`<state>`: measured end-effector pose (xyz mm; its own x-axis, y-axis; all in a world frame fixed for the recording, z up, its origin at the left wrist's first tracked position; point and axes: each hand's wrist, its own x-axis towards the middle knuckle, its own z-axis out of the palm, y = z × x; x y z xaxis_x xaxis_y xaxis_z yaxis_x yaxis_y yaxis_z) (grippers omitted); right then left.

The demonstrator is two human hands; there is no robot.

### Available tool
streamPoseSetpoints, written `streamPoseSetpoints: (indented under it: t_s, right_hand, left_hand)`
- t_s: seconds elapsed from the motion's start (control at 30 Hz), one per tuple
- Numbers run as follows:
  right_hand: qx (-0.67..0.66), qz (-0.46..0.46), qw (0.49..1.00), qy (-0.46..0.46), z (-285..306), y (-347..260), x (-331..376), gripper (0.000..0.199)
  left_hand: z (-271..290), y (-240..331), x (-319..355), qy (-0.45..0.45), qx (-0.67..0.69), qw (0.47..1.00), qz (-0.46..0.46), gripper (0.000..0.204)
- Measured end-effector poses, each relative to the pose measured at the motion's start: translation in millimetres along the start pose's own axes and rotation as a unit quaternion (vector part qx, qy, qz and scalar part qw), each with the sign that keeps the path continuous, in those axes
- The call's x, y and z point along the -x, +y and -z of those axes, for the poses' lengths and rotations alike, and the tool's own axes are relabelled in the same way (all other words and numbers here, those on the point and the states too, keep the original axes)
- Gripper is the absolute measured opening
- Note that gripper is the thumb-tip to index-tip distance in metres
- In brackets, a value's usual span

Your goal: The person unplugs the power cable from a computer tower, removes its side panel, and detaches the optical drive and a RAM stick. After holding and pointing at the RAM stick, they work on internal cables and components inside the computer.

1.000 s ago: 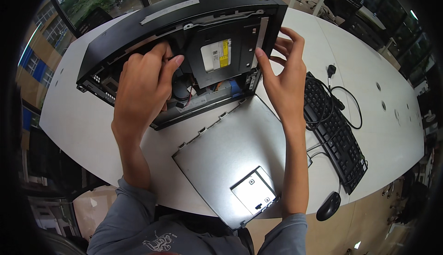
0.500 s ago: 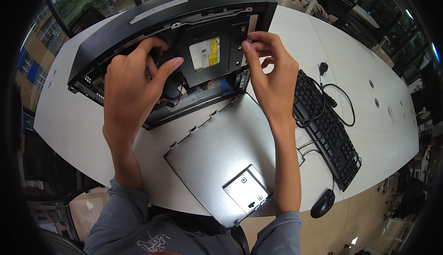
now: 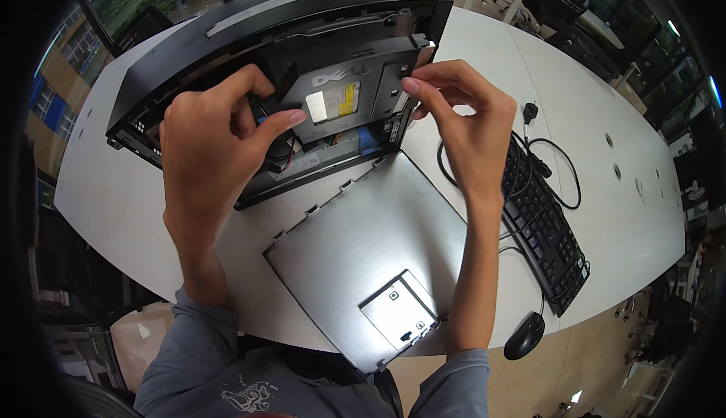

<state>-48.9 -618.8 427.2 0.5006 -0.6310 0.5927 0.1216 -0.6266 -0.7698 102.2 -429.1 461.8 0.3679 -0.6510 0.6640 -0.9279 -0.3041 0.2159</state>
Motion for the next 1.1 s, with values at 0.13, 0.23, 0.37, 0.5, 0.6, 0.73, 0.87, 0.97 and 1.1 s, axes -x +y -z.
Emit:
streamPoseSetpoints:
  t_s: [0.13, 0.23, 0.37, 0.5, 0.6, 0.73, 0.87, 0.97, 1.1]
  right_hand:
    - [0.139, 0.103, 0.985, 0.000, 21.6, 16.7, -3.2, 0.010]
    - [0.156, 0.195, 0.966, 0.062, 31.4, 18.7, -8.5, 0.016]
    - [-0.027, 0.063, 0.998, 0.002, 27.7, 15.1, -16.0, 0.012]
    - [-0.058, 0.077, 0.995, -0.016, 38.6, 18.4, -16.3, 0.018]
    - [-0.045, 0.073, 0.996, -0.005, 42.7, 21.5, -9.8, 0.032]
    - [-0.100, 0.022, 0.993, -0.051, 65.8, 30.2, -8.6, 0.045]
    - [-0.045, -0.014, 0.988, -0.149, 73.4, 29.4, -9.4, 0.045]
    - [-0.054, -0.048, 0.985, -0.157, 90.0, 34.4, -8.0, 0.044]
    - [0.016, -0.103, 0.979, -0.177, 91.0, 23.9, -7.4, 0.039]
  left_hand:
    - [-5.9, -2.3, -0.5, -0.042, 0.098, 0.992, -0.072, 0.028]
    - [-10.4, 11.1, -0.2, -0.018, 0.155, 0.982, -0.108, 0.026]
    - [-3.1, 28.7, 0.4, -0.023, 0.086, 0.988, -0.125, 0.025]
    - [-5.5, 32.1, 5.4, -0.056, 0.094, 0.980, -0.166, 0.026]
    - [-11.2, 33.2, 10.1, -0.079, 0.114, 0.969, -0.204, 0.027]
    - [-18.9, 43.1, 14.9, -0.094, 0.129, 0.956, -0.247, 0.028]
    - [-31.9, 50.7, 21.0, -0.105, 0.137, 0.951, -0.258, 0.029]
    - [-53.6, 58.3, 34.5, -0.123, 0.157, 0.954, -0.223, 0.032]
    - [-72.2, 66.6, 46.3, -0.121, 0.218, 0.948, -0.200, 0.032]
